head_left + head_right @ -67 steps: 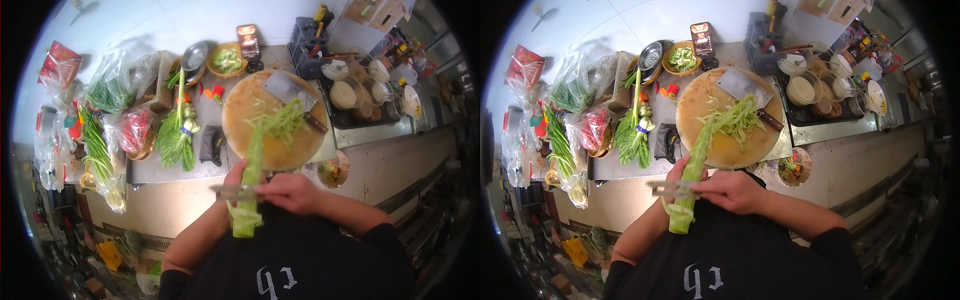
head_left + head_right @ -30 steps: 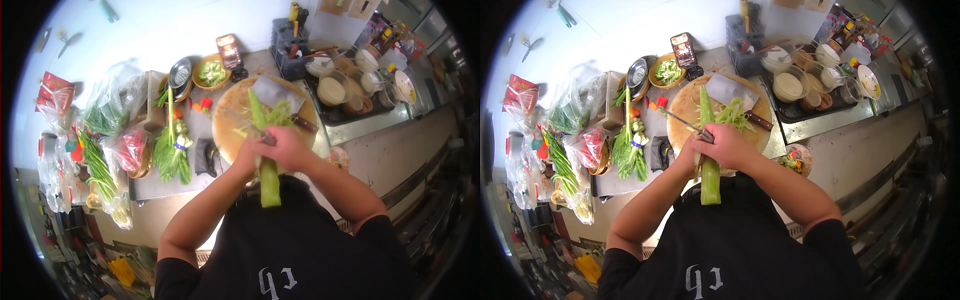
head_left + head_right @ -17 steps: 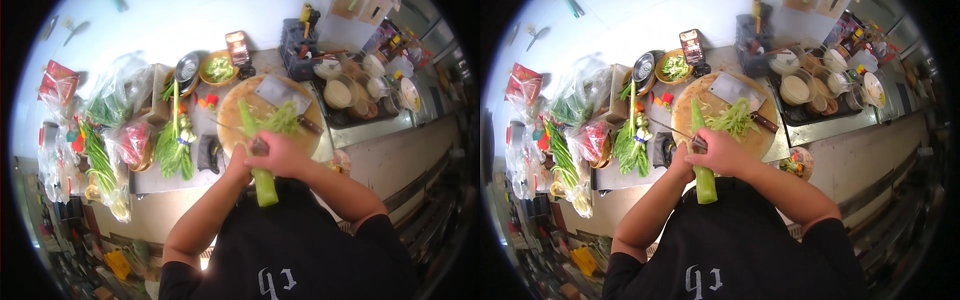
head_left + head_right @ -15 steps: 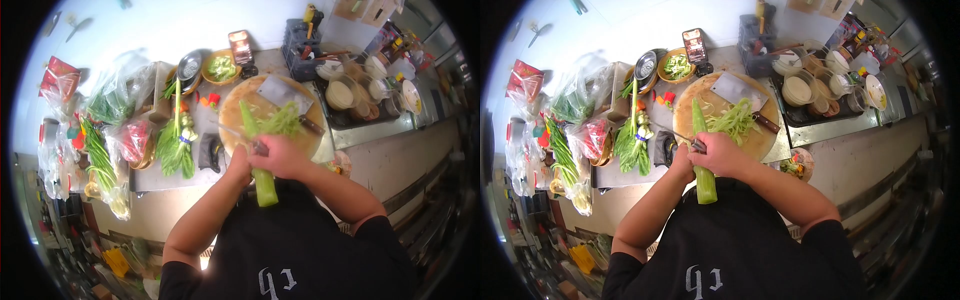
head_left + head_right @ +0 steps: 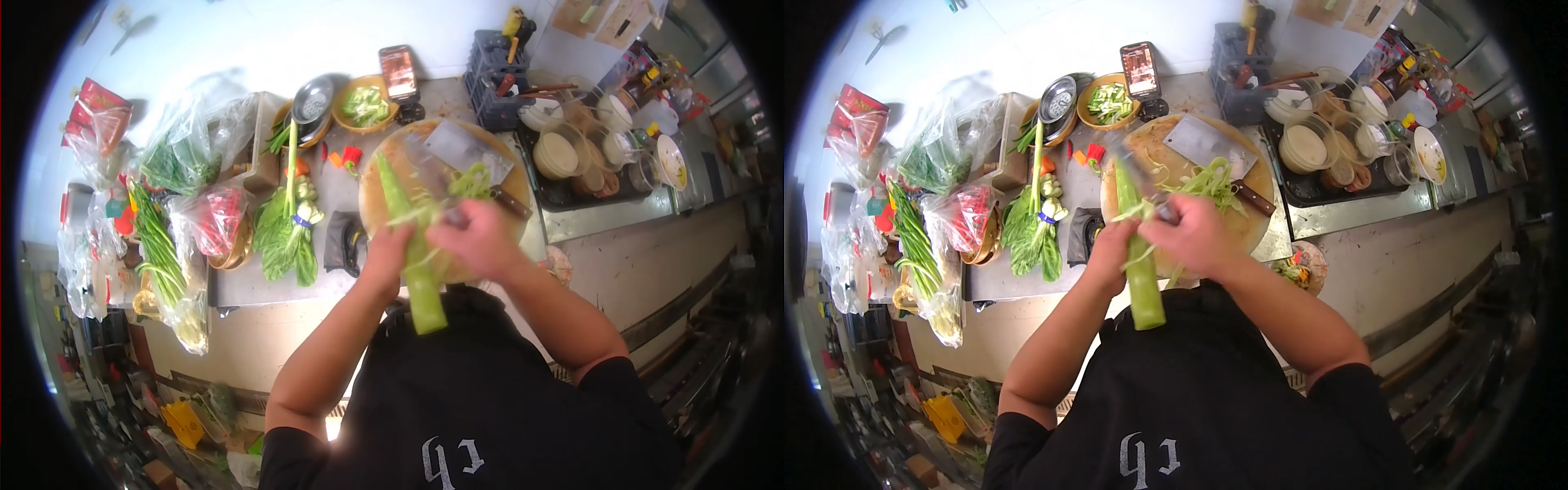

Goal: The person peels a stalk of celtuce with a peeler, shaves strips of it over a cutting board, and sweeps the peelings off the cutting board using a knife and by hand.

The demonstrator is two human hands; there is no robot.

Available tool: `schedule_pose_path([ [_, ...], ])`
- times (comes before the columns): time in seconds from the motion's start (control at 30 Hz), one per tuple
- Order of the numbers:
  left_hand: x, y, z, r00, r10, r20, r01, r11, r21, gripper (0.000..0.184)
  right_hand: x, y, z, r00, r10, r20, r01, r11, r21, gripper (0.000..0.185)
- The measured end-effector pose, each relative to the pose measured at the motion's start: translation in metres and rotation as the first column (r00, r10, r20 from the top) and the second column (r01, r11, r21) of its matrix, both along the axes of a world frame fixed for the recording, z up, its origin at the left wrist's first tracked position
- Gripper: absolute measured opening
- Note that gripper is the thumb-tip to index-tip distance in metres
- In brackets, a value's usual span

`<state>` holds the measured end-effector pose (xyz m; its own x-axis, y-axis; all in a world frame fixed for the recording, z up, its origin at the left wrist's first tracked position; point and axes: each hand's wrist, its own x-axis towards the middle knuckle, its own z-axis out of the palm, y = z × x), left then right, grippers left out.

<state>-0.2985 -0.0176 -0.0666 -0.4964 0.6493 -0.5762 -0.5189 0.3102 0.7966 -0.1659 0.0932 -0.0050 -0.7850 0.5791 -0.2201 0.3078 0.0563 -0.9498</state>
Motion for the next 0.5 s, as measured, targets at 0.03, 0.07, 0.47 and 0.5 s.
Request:
schedule_pose_path([
  [0.03, -0.007, -0.004, -0.002, 0.989, -0.003, 0.151, 0.002, 1.0, 0.007, 0.034, 0.004, 0.009, 0.006, 0.995, -0.094, -0.043, 0.09, 0.993, -0.069, 0.033],
  [0.07, -0.014, -0.009, -0.003, 0.988, -0.003, 0.152, 0.002, 1.0, 0.007, 0.034, 0.009, 0.018, 0.009, 0.979, -0.189, -0.08, 0.177, 0.974, -0.142, 0.033],
  [0.47, -0.007, -0.043, 0.022, 0.864, -0.051, 0.501, 0.025, 0.998, 0.059, 0.056, 0.043, 0.005, -0.053, 0.999, -0.036, -0.027, 0.043, 0.952, 0.304, 0.038],
  [0.5, -0.005, -0.044, 0.022, 0.837, -0.062, 0.544, 0.021, 0.996, 0.081, 0.055, 0.042, -0.003, -0.053, 0.999, -0.036, -0.027, 0.043, 0.952, 0.304, 0.038],
])
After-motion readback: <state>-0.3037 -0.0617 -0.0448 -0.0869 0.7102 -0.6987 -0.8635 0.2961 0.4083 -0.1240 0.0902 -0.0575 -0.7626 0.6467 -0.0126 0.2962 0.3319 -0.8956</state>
